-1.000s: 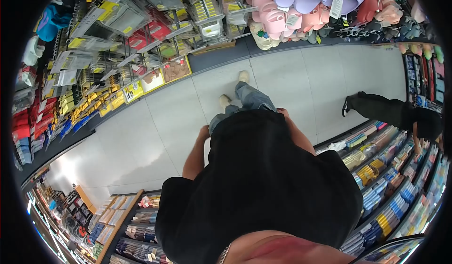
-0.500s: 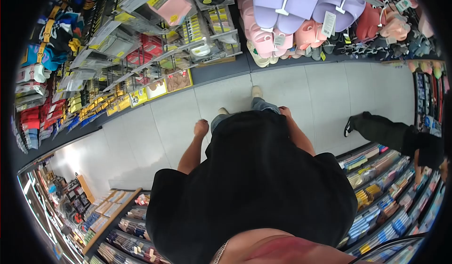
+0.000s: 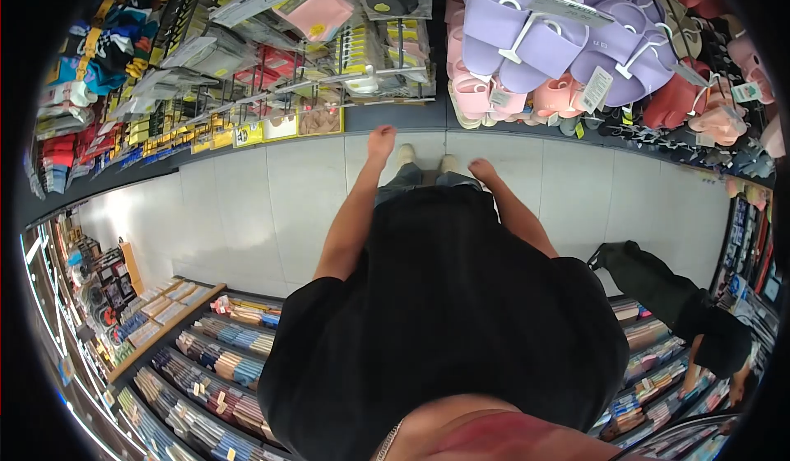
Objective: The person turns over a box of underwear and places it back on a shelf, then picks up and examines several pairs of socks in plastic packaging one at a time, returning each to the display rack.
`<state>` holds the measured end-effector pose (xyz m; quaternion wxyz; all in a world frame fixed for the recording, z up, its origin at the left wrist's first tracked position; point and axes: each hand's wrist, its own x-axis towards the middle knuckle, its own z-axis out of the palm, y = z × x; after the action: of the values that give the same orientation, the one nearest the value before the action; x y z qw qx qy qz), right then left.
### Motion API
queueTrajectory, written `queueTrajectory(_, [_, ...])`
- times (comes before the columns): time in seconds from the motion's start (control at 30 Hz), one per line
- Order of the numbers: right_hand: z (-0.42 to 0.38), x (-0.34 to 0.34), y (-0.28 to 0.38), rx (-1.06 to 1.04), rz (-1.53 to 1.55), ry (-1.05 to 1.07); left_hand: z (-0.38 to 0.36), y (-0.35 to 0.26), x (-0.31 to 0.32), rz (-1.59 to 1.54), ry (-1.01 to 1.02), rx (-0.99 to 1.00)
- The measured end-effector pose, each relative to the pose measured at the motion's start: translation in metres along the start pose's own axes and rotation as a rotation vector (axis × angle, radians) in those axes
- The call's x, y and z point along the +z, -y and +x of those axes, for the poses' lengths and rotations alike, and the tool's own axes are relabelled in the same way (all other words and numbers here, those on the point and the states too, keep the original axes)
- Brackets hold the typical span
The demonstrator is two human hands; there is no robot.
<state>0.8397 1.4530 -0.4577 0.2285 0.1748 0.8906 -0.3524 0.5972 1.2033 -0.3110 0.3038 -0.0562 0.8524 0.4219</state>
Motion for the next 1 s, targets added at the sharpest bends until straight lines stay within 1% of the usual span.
queueTrajectory(0.03, [-0.003,-0.032,0.039,0.023,0.172,-0.063,0.001,-0.017,0.007,-0.073,0.03,0.059])
queueTrajectory(0.07, [-0.004,-0.062,0.092,0.045,0.344,-0.127,0.004,-0.029,0.01,-0.146,0.061,0.116])
queueTrajectory(0.1, [0.019,-0.064,0.108,-0.095,0.28,-0.261,0.013,-0.041,0.012,-0.145,0.07,0.123])
queueTrajectory(0.17, [0.033,-0.106,0.166,0.016,0.443,-0.169,0.031,-0.058,0.015,-0.165,0.055,0.223])
queueTrajectory(0.23, [0.045,-0.148,0.216,-0.073,0.55,-0.369,0.024,-0.096,0.002,-0.214,0.084,0.278])
queueTrajectory(0.27, [0.058,-0.153,0.222,-0.071,0.551,-0.38,0.019,-0.115,-0.006,-0.263,0.096,0.321])
queueTrajectory(0.3, [0.072,-0.157,0.225,-0.109,0.56,-0.456,0.018,-0.13,-0.01,-0.262,0.102,0.33])
queueTrajectory(0.33, [0.081,-0.161,0.229,-0.145,0.569,-0.529,0.017,-0.14,-0.012,-0.278,0.137,0.281])
queueTrajectory(0.37, [0.09,-0.166,0.232,-0.144,0.568,-0.536,0.015,-0.15,-0.012,-0.294,0.17,0.233])
queueTrajectory(0.4, [0.094,-0.174,0.237,-0.151,0.611,-0.513,0.02,-0.15,-0.01,-0.309,0.203,0.182])
queueTrajectory(0.43, [0.097,-0.182,0.243,-0.161,0.655,-0.49,0.026,-0.151,-0.007,-0.305,0.207,0.187])
queueTrajectory(0.5, [0.1,-0.192,0.253,-0.149,0.621,-0.475,0.032,-0.156,-0.005,-0.349,0.138,0.286])
queueTrajectory(0.53, [0.1,-0.195,0.254,-0.136,0.581,-0.449,0.032,-0.158,-0.007,-0.348,0.145,0.288])
queueTrajectory(0.57, [0.1,-0.198,0.254,-0.133,0.58,-0.454,0.034,-0.159,-0.011,-0.283,0.191,0.261])
queueTrajectory(0.6, [0.094,-0.202,0.257,-0.071,0.565,-0.427,0.035,-0.163,-0.016,-0.218,0.235,0.232])
queueTrajectory(0.63, [0.094,-0.201,0.256,-0.009,0.551,-0.397,0.047,-0.151,-0.013,-0.218,0.237,0.231])
queueTrajectory(0.67, [0.094,-0.2,0.256,-0.008,0.553,-0.397,0.058,-0.14,-0.011,-0.06,0.185,0.374])
queueTrajectory(0.7, [0.095,-0.195,0.253,-0.045,0.561,-0.428,0.056,-0.142,-0.014,0.099,0.129,0.515])
queueTrajectory(0.8, [0.092,-0.184,0.247,-0.114,0.616,-0.459,0.032,-0.141,-0.02,0.017,0.083,0.516])
queueTrajectory(0.83, [0.092,-0.183,0.246,-0.149,0.66,-0.463,0.046,-0.127,-0.014,0.016,0.081,0.516])
queueTrajectory(0.9, [0.094,-0.176,0.237,-0.142,0.601,-0.445,0.066,-0.099,-0.004,-0.05,-0.006,0.713])
queueTrajectory(0.93, [0.094,-0.174,0.235,-0.134,0.542,-0.429,0.053,-0.112,-0.014,-0.049,-0.007,0.713])
queueTrajectory(1.0, [0.085,-0.172,0.235,-0.137,0.595,-0.443,0.02,-0.127,-0.034,0.235,0.156,0.506])
